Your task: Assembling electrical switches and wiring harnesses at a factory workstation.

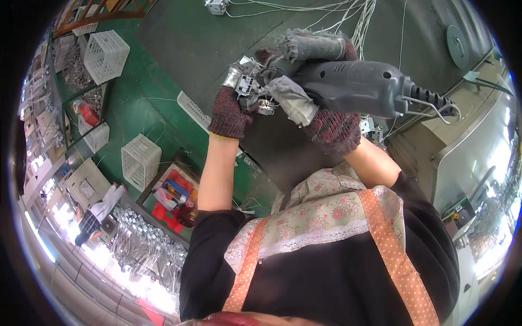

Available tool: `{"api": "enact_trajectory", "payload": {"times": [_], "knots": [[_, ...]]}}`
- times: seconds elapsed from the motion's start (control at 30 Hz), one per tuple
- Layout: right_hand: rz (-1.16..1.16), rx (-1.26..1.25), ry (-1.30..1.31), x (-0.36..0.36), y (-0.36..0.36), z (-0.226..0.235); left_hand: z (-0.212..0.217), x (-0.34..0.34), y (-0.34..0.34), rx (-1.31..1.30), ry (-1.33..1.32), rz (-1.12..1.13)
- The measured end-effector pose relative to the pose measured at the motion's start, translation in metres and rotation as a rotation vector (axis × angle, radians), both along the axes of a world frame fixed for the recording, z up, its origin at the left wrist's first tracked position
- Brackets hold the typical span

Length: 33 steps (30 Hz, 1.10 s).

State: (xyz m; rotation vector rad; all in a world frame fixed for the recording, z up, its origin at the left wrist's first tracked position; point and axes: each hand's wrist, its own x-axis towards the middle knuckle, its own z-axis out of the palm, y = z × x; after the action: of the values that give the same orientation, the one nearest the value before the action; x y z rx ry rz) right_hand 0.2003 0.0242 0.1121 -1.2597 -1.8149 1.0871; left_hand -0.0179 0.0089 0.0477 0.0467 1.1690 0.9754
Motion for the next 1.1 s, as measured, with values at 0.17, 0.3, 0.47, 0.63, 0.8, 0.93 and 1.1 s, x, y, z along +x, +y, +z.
{"api": "enact_trajectory", "payload": {"times": [0.17,0.3,0.47,0.63,0.8,0.93,1.1], "knots": [[-0.034,-0.157,0.159,-0.014,0.002,-0.013,0.002,0.008,0.003,-0.045,-0.028,0.088],[-0.053,-0.235,0.220,-0.024,0.008,-0.027,0.002,0.012,0.002,-0.014,0.011,0.088],[-0.058,-0.279,0.229,-0.020,0.005,-0.028,0.006,0.007,0.004,-0.038,0.008,0.028],[-0.081,-0.268,0.261,-0.020,0.008,-0.030,0.003,0.004,0.004,-0.038,0.048,-0.013],[-0.171,-0.184,0.461,-0.017,0.021,-0.023,-0.003,-0.001,0.012,0.017,0.010,0.029],[-0.212,-0.096,0.582,-0.017,0.042,-0.024,-0.010,-0.022,0.039,0.435,1.050,-0.478],[-0.304,-0.156,0.431,-0.040,0.054,-0.035,0.002,-0.057,0.100,0.718,1.900,-0.511]]}}
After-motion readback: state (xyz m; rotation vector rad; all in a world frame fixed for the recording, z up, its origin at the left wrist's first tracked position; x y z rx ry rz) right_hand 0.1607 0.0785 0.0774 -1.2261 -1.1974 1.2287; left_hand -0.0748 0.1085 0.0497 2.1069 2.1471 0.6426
